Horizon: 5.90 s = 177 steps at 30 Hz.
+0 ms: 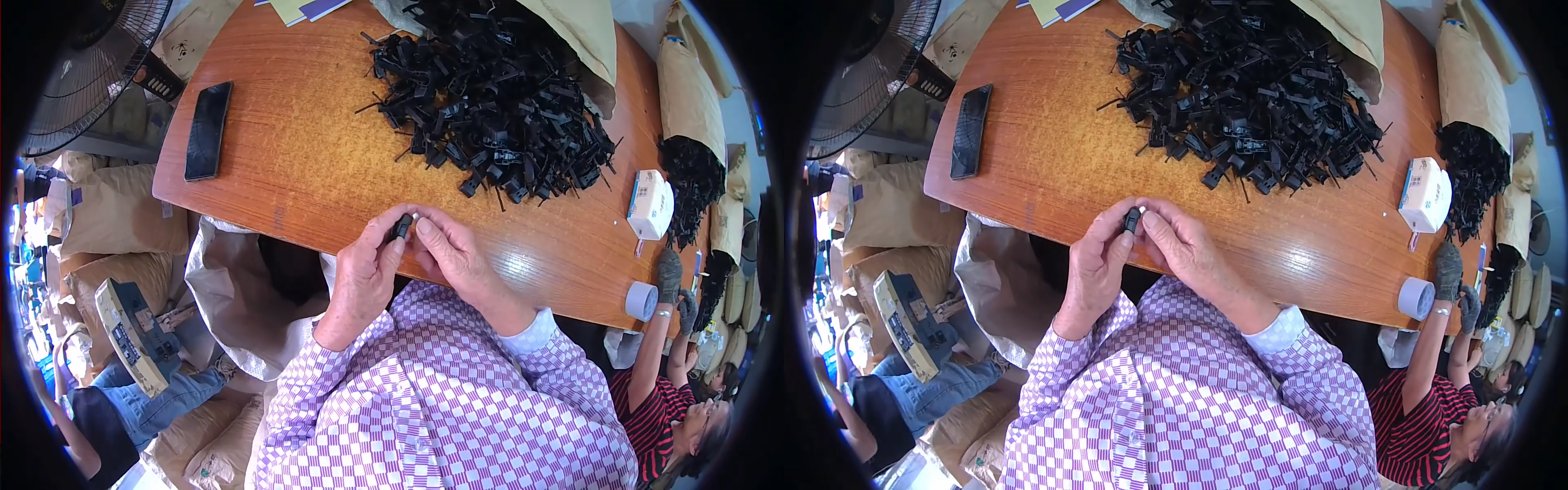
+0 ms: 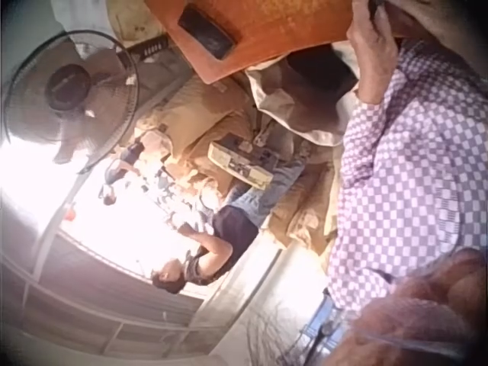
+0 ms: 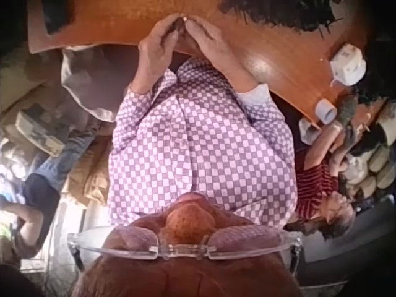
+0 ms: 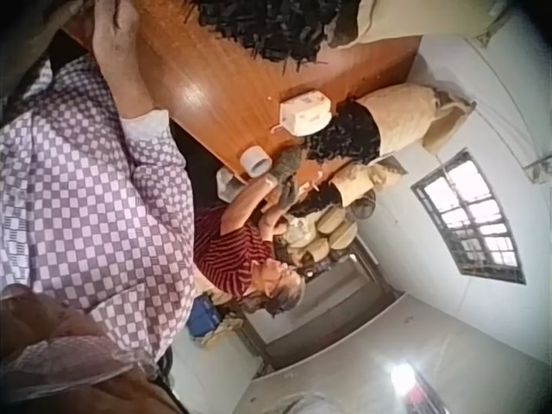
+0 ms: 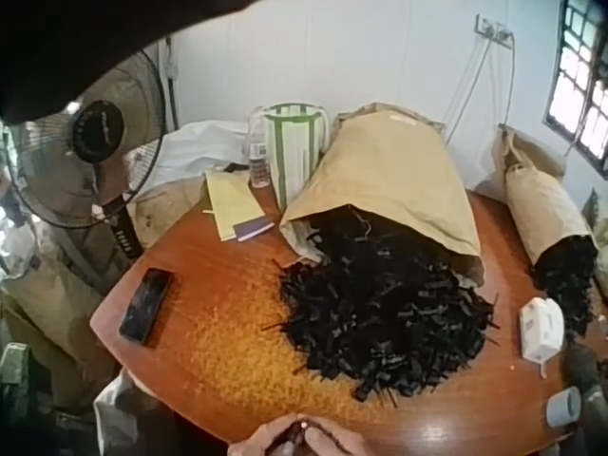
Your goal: Manually assembling or inspecting small black plastic components on a production line.
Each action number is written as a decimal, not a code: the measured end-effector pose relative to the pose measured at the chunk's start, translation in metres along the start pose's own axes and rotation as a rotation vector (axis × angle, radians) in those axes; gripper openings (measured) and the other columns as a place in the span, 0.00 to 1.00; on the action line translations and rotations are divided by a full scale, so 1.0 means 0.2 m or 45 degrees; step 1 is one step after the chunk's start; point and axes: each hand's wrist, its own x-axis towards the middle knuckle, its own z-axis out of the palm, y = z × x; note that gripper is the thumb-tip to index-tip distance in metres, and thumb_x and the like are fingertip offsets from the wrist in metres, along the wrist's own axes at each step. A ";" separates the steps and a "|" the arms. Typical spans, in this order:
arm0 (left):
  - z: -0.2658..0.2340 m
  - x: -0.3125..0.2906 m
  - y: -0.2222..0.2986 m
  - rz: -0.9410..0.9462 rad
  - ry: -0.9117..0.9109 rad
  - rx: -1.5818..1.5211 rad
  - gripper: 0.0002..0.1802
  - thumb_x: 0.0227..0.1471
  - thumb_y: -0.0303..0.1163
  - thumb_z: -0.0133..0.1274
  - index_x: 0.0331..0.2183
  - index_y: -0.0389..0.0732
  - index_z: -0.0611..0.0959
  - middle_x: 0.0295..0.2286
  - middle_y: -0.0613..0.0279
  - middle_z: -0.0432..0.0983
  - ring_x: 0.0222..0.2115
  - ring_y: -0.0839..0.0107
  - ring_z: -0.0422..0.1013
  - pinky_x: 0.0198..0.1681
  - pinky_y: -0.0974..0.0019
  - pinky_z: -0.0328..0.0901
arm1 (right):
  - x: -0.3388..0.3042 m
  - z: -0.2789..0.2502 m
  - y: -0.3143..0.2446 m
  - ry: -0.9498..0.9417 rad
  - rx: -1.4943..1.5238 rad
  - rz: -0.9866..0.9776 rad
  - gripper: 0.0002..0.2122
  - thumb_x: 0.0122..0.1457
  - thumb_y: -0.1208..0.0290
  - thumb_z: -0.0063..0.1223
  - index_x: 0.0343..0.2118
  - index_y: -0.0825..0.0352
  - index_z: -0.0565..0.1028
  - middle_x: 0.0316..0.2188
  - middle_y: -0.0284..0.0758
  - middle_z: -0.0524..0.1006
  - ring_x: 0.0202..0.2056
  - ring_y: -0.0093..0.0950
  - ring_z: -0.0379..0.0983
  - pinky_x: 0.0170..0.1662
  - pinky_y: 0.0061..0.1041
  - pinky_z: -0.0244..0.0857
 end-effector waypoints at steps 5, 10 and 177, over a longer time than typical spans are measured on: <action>0.01 0.00 -0.02 0.002 0.082 0.041 0.19 0.55 0.19 0.47 0.49 0.36 0.72 0.36 0.51 0.76 0.37 0.68 0.75 0.39 0.69 0.69 | -0.02 0.07 -0.02 -0.029 0.235 0.125 0.17 0.67 0.67 0.38 0.55 0.70 0.62 0.38 0.30 0.71 0.38 0.15 0.69 0.40 0.16 0.68; 0.02 0.00 -0.01 0.007 0.089 0.084 0.18 0.56 0.20 0.47 0.50 0.35 0.72 0.37 0.49 0.76 0.37 0.65 0.75 0.39 0.68 0.69 | -0.02 0.08 -0.01 -0.022 0.224 0.152 0.17 0.67 0.68 0.37 0.55 0.70 0.62 0.43 0.32 0.70 0.45 0.18 0.68 0.47 0.18 0.67; -0.20 0.18 0.23 -0.161 0.013 -0.242 0.15 0.57 0.27 0.48 0.46 0.32 0.73 0.34 0.64 0.73 0.26 0.80 0.68 0.29 0.75 0.65 | 0.17 -0.30 -0.34 0.535 -1.575 -0.881 0.13 0.54 0.77 0.56 0.43 0.68 0.71 0.22 0.43 0.76 0.23 0.38 0.75 0.24 0.30 0.67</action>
